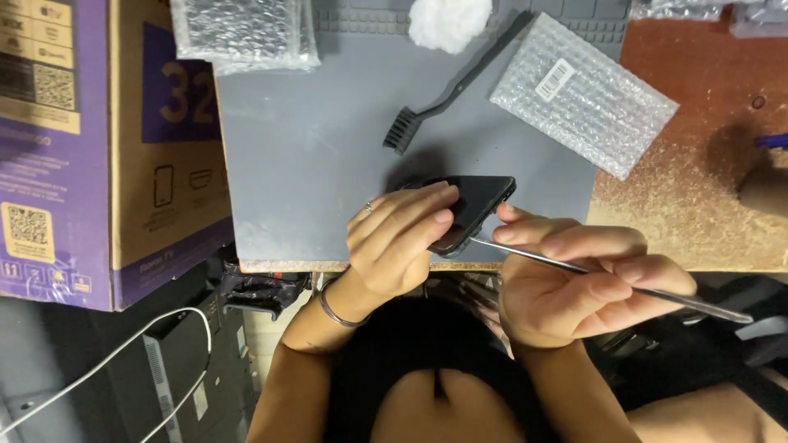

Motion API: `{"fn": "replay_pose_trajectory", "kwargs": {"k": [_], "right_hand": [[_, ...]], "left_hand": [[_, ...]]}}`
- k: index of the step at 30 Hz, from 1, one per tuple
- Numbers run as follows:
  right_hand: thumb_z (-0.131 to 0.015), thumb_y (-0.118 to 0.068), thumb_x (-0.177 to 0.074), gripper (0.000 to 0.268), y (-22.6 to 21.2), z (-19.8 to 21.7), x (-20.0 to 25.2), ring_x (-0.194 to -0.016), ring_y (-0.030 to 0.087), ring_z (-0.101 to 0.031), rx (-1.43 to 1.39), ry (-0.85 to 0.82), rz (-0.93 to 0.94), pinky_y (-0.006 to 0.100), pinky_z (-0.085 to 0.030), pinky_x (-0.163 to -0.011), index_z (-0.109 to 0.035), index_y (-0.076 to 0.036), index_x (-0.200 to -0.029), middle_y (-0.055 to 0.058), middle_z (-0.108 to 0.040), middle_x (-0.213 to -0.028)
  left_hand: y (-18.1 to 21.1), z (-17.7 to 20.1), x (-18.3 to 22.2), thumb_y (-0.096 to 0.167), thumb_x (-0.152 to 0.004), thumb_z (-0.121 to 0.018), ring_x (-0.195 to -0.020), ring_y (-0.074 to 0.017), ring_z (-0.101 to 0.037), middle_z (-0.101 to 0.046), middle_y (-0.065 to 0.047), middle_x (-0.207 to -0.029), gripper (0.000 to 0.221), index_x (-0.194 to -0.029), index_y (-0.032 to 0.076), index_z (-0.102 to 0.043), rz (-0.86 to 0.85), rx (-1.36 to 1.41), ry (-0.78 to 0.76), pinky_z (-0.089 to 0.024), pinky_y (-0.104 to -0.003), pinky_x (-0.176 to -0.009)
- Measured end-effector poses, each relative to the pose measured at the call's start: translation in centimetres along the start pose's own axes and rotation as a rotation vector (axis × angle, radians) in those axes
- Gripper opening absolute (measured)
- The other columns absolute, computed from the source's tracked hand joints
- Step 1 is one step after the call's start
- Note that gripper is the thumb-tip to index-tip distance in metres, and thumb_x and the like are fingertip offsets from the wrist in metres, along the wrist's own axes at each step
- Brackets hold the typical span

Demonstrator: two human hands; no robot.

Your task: The person is cleaning and repairing a smartphone, using a brush, cloth, and tweezers to handle internal components and ribbon cables.

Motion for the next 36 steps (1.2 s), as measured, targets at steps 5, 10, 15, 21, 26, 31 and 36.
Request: {"fn": "replay_pose_trajectory", "kwargs": {"k": [5, 10, 15, 21, 26, 31, 36], "right_hand": [[-0.03, -0.017, -0.105, 0.008, 1.1, 0.8, -0.2, -0.057, 0.028, -0.055, -0.037, 0.051, -0.005, 0.045, -0.059, -0.065, -0.035, -0.014, -0.111, 0.012, -0.046, -0.086], [-0.033, -0.019, -0.104, 0.006, 1.0, 0.6, 0.2, -0.056, 0.032, -0.057, -0.091, 0.068, -0.082, 0.047, -0.058, -0.071, -0.034, -0.014, -0.107, 0.012, -0.045, -0.085], [-0.033, -0.016, -0.104, 0.009, 1.0, 0.6, 0.3, -0.062, 0.034, -0.062, -0.269, 0.022, -0.094, 0.051, -0.057, -0.083, -0.039, -0.012, -0.11, 0.016, -0.048, -0.085], [-0.028, -0.016, -0.106, 0.021, 0.6, 1.4, 0.6, -0.053, 0.037, -0.058, -0.114, 0.008, -0.036, 0.056, -0.056, -0.078, -0.04, -0.016, -0.123, 0.018, -0.044, -0.082], [-0.035, -0.013, -0.104, 0.009, 0.0, 1.1, -0.4, -0.058, 0.035, -0.06, -0.145, 0.056, -0.068, 0.054, -0.057, -0.079, -0.041, -0.012, -0.111, 0.019, -0.048, -0.08], [-0.034, -0.015, -0.105, 0.005, -0.9, -0.2, -0.9, -0.052, 0.033, -0.054, 0.1, 0.117, -0.084, 0.05, -0.057, -0.072, -0.032, -0.012, -0.108, 0.018, -0.041, -0.078], [-0.041, -0.014, -0.1, 0.008, -2.4, -0.9, -1.6, -0.053, 0.034, -0.054, 0.166, 0.035, 0.019, 0.052, -0.058, -0.069, -0.035, -0.01, -0.103, 0.023, -0.041, -0.069]], "left_hand": [[0.2, 0.0, -0.3, 0.007, -0.099, -0.038, -0.082, -0.0376, -0.07, -0.064, -0.024, -0.094, 0.019, -0.1, -0.002, -0.054, 0.023, -0.002, -0.043, -0.06, -0.038, -0.07], [0.0, 0.1, 0.2, 0.008, -0.099, -0.036, -0.082, -0.0395, -0.07, -0.063, -0.025, -0.094, 0.018, -0.101, -0.001, -0.052, 0.03, -0.01, -0.092, -0.059, -0.039, -0.07], [0.0, 0.1, 0.3, 0.01, -0.1, -0.035, -0.085, -0.0405, -0.069, -0.062, -0.025, -0.097, 0.019, -0.104, 0.0, -0.051, 0.034, -0.003, -0.136, -0.059, -0.04, -0.072], [0.1, -0.1, 0.4, 0.011, -0.1, -0.035, -0.085, -0.0395, -0.07, -0.063, -0.025, -0.096, 0.021, -0.103, 0.0, -0.053, 0.03, -0.006, -0.13, -0.059, -0.039, -0.072], [0.3, -0.3, 0.5, 0.004, -0.098, -0.035, -0.087, -0.0389, -0.069, -0.063, -0.024, -0.099, 0.02, -0.106, 0.001, -0.053, 0.009, -0.027, -0.155, -0.06, -0.04, -0.074], [0.4, -0.5, 0.3, 0.003, -0.098, -0.038, -0.086, -0.0395, -0.07, -0.063, -0.023, -0.099, 0.017, -0.104, 0.001, -0.054, 0.001, -0.02, -0.163, -0.061, -0.04, -0.074], [0.5, -0.6, 0.3, 0.0, -0.095, -0.043, -0.082, -0.0385, -0.07, -0.064, -0.023, -0.095, 0.015, -0.1, 0.0, -0.057, -0.013, -0.026, -0.119, -0.062, -0.039, -0.071]]}}
Point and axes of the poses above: each hand's wrist, its own x-axis away from the middle knuckle, its own z-axis out of the back of the hand, y = z × x, the point moved 6 cm from there along -x, towards the middle knuckle
